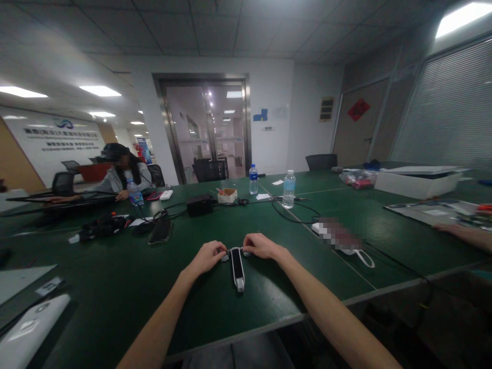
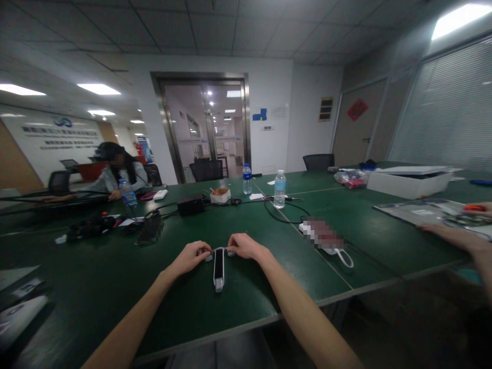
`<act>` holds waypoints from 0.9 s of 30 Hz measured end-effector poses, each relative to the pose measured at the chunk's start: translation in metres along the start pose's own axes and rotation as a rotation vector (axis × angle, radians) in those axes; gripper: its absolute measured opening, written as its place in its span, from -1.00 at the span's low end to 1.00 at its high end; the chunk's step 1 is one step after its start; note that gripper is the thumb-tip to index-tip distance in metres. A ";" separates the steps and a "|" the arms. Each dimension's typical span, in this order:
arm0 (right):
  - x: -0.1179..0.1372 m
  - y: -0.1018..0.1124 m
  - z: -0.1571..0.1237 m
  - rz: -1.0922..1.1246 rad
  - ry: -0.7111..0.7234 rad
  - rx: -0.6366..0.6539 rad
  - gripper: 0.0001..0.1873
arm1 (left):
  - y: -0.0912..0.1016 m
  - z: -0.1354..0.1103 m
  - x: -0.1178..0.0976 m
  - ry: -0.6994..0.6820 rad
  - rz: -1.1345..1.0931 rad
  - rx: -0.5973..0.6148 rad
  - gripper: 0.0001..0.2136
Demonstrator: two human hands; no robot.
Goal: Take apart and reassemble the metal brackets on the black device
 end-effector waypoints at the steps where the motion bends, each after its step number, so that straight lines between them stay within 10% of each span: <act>1: 0.000 0.000 0.000 0.006 0.003 -0.003 -0.85 | 0.000 0.000 -0.001 0.000 -0.001 0.000 -0.77; 27: 0.011 0.005 -0.003 -0.084 0.034 -0.018 -0.76 | -0.001 0.000 0.000 0.008 -0.007 0.002 -0.77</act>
Point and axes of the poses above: each hand's wrist, its own z-axis towards the middle knuckle, its own y-axis out of the back of the hand, x = y × z, the point moved 5 cm from there along z, towards the middle knuckle, and after that the axes turned 6 degrees about z, right-handed, at the moved point
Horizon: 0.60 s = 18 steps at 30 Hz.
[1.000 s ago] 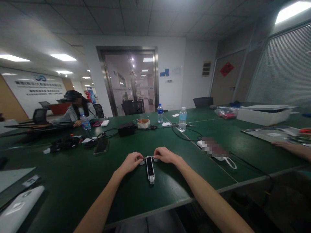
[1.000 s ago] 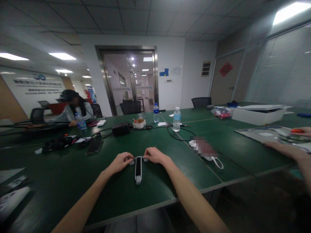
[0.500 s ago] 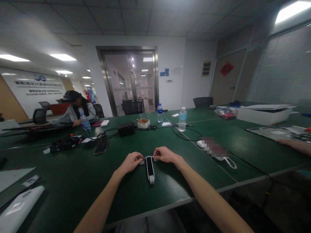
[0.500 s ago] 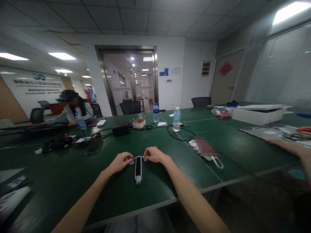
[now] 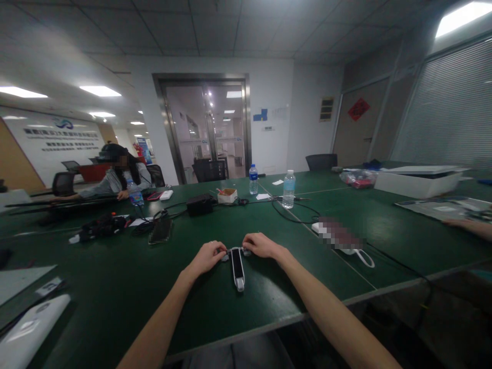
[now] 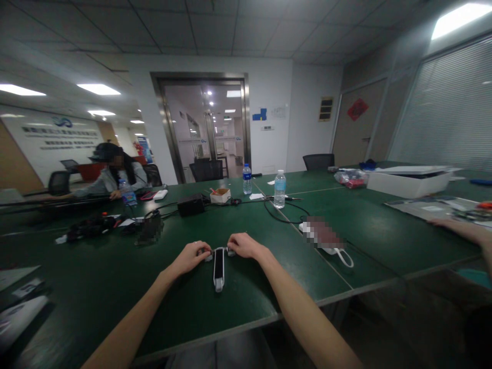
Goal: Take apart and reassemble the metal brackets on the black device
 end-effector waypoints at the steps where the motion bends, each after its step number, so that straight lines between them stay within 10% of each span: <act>1: 0.001 0.000 0.000 -0.013 0.002 -0.010 -0.75 | 0.000 0.000 0.000 0.001 -0.001 0.000 -0.77; 18: 0.003 0.001 0.001 -0.089 0.014 0.001 -0.47 | 0.000 -0.001 0.001 0.013 -0.011 0.014 -0.75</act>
Point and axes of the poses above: each hand's wrist, its own z-axis towards the middle knuckle, its own y-axis out of the back of the hand, x = y × z, the point moved 5 cm from there along z, towards the middle knuckle, and after that the axes turned 6 degrees about z, right-handed, at the moved point
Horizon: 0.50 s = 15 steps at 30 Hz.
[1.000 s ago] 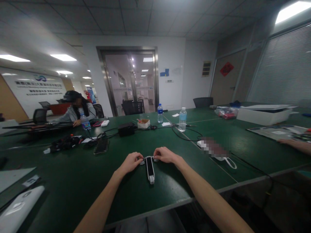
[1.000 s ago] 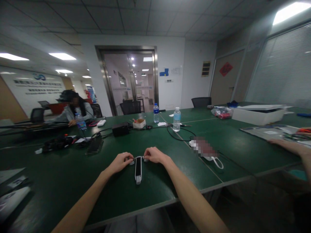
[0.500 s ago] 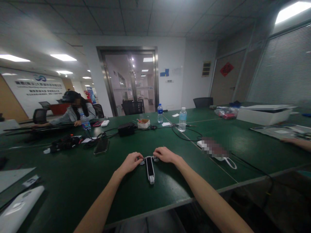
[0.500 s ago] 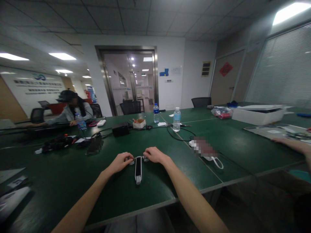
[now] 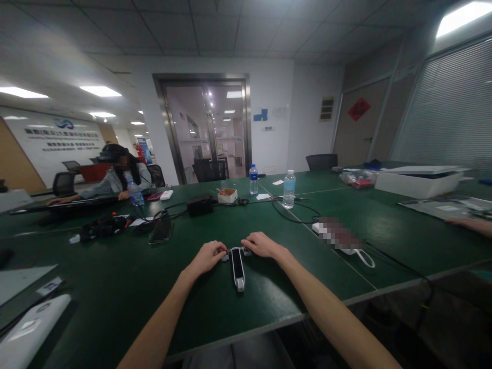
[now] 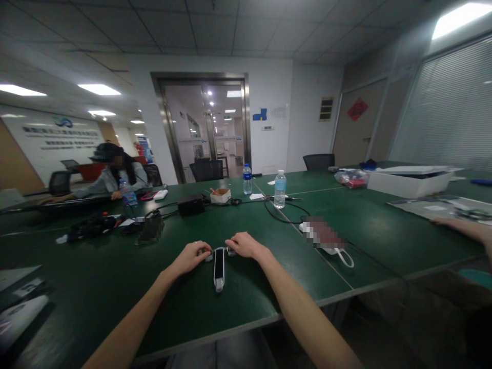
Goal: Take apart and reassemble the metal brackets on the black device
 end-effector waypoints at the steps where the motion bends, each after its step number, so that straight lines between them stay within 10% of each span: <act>1: 0.000 0.001 0.000 0.000 0.005 -0.013 -0.48 | 0.000 0.000 0.000 0.003 0.002 0.001 -0.75; 15: -0.001 -0.001 0.001 0.001 0.020 -0.031 -0.47 | 0.001 0.000 -0.003 -0.031 0.020 -0.021 -0.77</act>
Point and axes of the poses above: each hand's wrist, its own z-axis towards the middle knuckle, its own y-axis out of the back of the hand, x = y × z, the point moved 5 cm from there along z, towards the middle knuckle, and after that the axes turned 6 degrees about z, right-handed, at the moved point
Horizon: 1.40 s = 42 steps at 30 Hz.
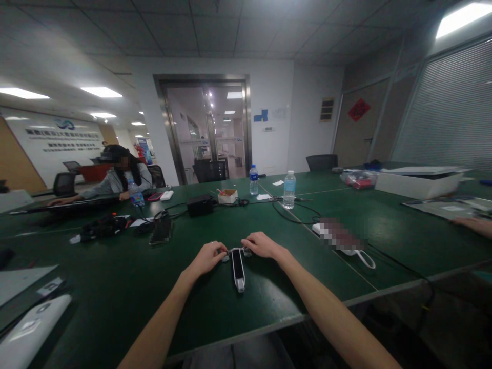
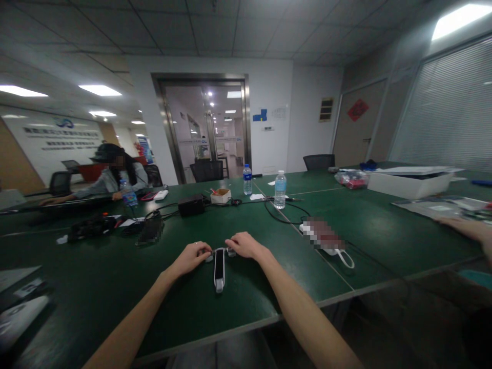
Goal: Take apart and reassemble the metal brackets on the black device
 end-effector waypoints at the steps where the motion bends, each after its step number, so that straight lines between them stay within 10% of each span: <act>1: 0.000 0.000 0.000 0.000 0.002 0.005 -0.47 | 0.000 0.000 0.001 0.002 0.002 0.003 -0.77; 42: 0.003 -0.003 -0.003 0.008 -0.074 0.099 -0.76 | -0.001 0.000 -0.004 0.042 0.039 0.038 -0.78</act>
Point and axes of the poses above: each hand's wrist, its own z-axis towards the middle knuckle, its own y-axis out of the back of the hand, x = y × z, the point moved 5 cm from there along z, towards the middle knuckle, and after that the axes turned 6 degrees about z, right-handed, at the moved point
